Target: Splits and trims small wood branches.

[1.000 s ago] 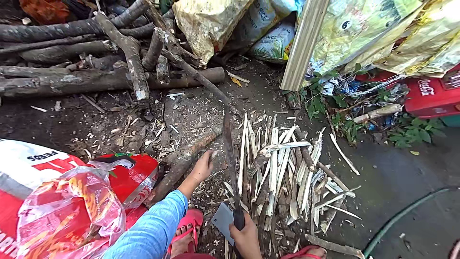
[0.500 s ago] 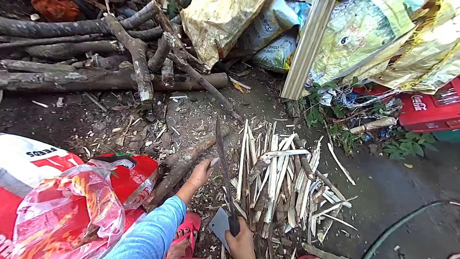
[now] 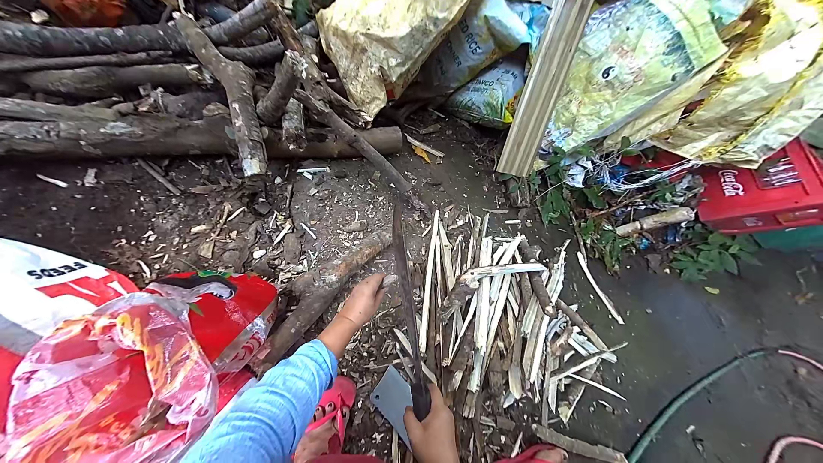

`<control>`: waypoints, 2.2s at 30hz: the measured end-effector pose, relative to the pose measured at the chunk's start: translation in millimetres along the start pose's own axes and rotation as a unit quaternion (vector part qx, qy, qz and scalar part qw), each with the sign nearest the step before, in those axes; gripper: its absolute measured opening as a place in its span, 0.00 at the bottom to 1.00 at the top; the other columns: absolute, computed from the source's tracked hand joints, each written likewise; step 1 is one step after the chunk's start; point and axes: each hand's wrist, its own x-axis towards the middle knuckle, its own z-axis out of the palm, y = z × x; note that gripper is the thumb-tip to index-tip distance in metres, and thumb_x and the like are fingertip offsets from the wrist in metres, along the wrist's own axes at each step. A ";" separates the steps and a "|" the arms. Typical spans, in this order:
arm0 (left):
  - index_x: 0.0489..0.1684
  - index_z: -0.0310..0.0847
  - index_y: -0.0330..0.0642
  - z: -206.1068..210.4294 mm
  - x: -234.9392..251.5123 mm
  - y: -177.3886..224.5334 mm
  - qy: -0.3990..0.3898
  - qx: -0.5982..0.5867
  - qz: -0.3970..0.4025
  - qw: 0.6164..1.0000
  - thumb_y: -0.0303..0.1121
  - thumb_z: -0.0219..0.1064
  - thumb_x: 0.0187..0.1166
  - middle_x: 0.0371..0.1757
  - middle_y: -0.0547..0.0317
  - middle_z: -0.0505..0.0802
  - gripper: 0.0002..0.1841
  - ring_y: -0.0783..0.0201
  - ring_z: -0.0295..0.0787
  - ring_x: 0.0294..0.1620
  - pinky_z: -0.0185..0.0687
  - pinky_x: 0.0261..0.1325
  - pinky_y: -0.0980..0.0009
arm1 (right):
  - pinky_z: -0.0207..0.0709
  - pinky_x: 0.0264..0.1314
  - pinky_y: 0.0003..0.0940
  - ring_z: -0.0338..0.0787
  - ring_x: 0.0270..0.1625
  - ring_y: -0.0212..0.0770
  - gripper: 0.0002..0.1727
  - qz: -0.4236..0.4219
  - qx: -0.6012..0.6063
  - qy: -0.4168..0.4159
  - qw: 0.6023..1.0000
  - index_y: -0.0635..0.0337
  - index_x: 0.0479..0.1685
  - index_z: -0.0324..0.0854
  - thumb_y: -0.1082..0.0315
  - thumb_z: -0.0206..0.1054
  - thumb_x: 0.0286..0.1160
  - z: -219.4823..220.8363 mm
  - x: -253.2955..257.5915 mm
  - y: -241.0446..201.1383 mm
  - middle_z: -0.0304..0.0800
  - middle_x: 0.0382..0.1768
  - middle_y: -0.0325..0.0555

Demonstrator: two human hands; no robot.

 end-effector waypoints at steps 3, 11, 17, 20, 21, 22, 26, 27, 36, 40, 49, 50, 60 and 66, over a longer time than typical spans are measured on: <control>0.74 0.73 0.23 7.6 2.8 -11.8 -0.044 0.005 -0.051 0.998 0.28 0.57 0.90 0.67 0.28 0.87 0.20 0.38 0.85 0.71 0.73 0.81 0.50 | 0.82 0.51 0.62 0.92 0.43 0.62 0.27 0.038 -0.031 -0.046 0.998 0.75 0.66 0.77 0.70 0.72 0.66 2.4 6.7 -3.1 0.91 0.38 0.66; 0.86 0.62 0.29 1.6 2.9 -7.9 -0.082 -0.017 -0.085 0.993 0.26 0.64 0.85 0.79 0.33 0.80 0.30 0.41 0.78 0.81 0.68 0.86 0.50 | 0.82 0.54 0.62 0.93 0.47 0.62 0.28 0.060 -0.039 -0.042 0.997 0.72 0.70 0.77 0.70 0.72 0.67 8.4 13.8 -0.6 0.92 0.41 0.66; 0.93 0.45 0.28 -22.1 -50.6 -22.9 0.051 -0.069 -0.132 0.987 0.26 0.76 0.72 0.86 0.29 0.70 0.49 0.40 0.68 0.87 0.63 0.89 0.50 | 0.83 0.40 0.53 0.89 0.31 0.52 0.26 -0.017 0.049 0.031 0.998 0.77 0.61 0.80 0.72 0.73 0.61 -1.6 5.7 1.4 0.88 0.30 0.60; 0.92 0.47 0.27 -31.7 -77.1 -28.0 0.074 -0.062 -0.162 0.982 0.25 0.75 0.73 0.83 0.30 0.74 0.47 0.40 0.71 0.85 0.65 0.88 0.50 | 0.83 0.50 0.60 0.91 0.40 0.59 0.28 0.035 0.028 0.016 0.999 0.77 0.66 0.78 0.71 0.73 0.64 12.8 13.1 11.9 0.90 0.37 0.66; 0.92 0.48 0.28 -31.2 -83.0 -29.6 0.081 -0.059 -0.167 0.981 0.24 0.75 0.72 0.83 0.30 0.75 0.47 0.40 0.73 0.84 0.66 0.87 0.51 | 0.83 0.52 0.60 0.92 0.43 0.60 0.28 0.068 0.021 -0.009 0.997 0.74 0.68 0.77 0.71 0.73 0.66 14.1 20.7 15.2 0.90 0.40 0.66; 0.92 0.48 0.28 -30.1 -87.3 -30.4 0.087 -0.061 -0.170 0.980 0.23 0.74 0.73 0.83 0.30 0.75 0.46 0.41 0.74 0.84 0.67 0.87 0.51 | 0.83 0.50 0.58 0.92 0.41 0.58 0.27 0.081 0.031 -0.019 0.996 0.73 0.67 0.77 0.71 0.72 0.67 13.6 27.0 17.3 0.90 0.39 0.64; 0.91 0.49 0.27 -29.5 -96.7 -32.2 0.113 -0.079 -0.177 0.974 0.22 0.72 0.73 0.81 0.28 0.76 0.44 0.39 0.77 0.80 0.71 0.84 0.52 | 0.84 0.38 0.51 0.88 0.28 0.49 0.24 0.042 0.105 0.027 0.993 0.75 0.61 0.78 0.73 0.72 0.63 10.0 23.5 16.1 0.87 0.30 0.58; 0.91 0.51 0.27 -30.0 -97.6 -32.7 0.116 -0.084 -0.178 0.974 0.22 0.72 0.74 0.80 0.28 0.77 0.43 0.39 0.77 0.80 0.72 0.82 0.52 | 0.84 0.40 0.53 0.89 0.30 0.52 0.25 0.033 0.104 0.049 0.993 0.77 0.62 0.78 0.73 0.73 0.63 13.6 18.4 15.3 0.88 0.31 0.60; 0.73 0.79 0.32 1.3 -186.5 -22.0 -0.465 -0.123 -0.200 0.854 0.37 0.54 0.93 0.74 0.39 0.85 0.20 0.48 0.78 0.78 0.64 0.84 0.48 | 0.83 0.46 0.56 0.90 0.37 0.54 0.24 0.055 0.047 -0.013 0.997 0.72 0.63 0.80 0.71 0.73 0.66 8.9 25.5 13.6 0.89 0.35 0.60; 0.76 0.74 0.27 -14.8 -208.7 -31.2 -0.464 -0.088 -0.158 0.867 0.40 0.49 0.95 0.77 0.31 0.81 0.25 0.42 0.75 0.82 0.64 0.85 0.46 | 0.83 0.49 0.57 0.90 0.40 0.57 0.27 0.029 0.076 0.055 0.995 0.77 0.64 0.78 0.71 0.74 0.65 24.4 12.4 18.9 0.90 0.37 0.65; 0.66 0.80 0.33 -11.8 -178.7 -47.4 -0.382 -0.273 -0.272 0.840 0.44 0.43 0.92 0.50 0.50 0.94 0.25 0.62 0.90 0.45 0.85 0.52 0.61 | 0.85 0.39 0.49 0.88 0.28 0.48 0.26 0.059 0.162 0.024 0.985 0.74 0.66 0.76 0.73 0.72 0.65 8.9 26.4 31.1 0.88 0.32 0.58; 0.71 0.75 0.33 -17.1 -178.2 -51.0 -0.324 -0.290 -0.311 0.845 0.42 0.43 0.93 0.50 0.48 0.94 0.24 0.59 0.93 0.44 0.88 0.52 0.59 | 0.86 0.41 0.51 0.89 0.30 0.50 0.28 0.048 0.165 0.049 0.984 0.76 0.67 0.76 0.73 0.73 0.65 13.5 22.9 30.9 0.88 0.34 0.60; 0.73 0.73 0.29 -36.6 -144.5 -34.9 -0.100 -0.241 -0.360 0.896 0.29 0.55 0.92 0.62 0.37 0.88 0.17 0.53 0.89 0.57 0.83 0.63 0.57 | 0.82 0.62 0.60 0.92 0.54 0.60 0.26 0.138 0.002 -0.135 0.981 0.69 0.66 0.79 0.69 0.74 0.68 47.1 39.8 64.8 0.91 0.51 0.66; 0.71 0.77 0.29 -26.8 -87.9 -35.4 -0.097 -0.042 -0.279 0.954 0.32 0.62 0.89 0.68 0.34 0.87 0.19 0.45 0.85 0.70 0.76 0.77 0.49 | 0.83 0.54 0.57 0.92 0.44 0.57 0.24 0.135 0.051 -0.109 0.984 0.70 0.63 0.79 0.71 0.75 0.66 49.8 30.1 65.8 0.90 0.44 0.64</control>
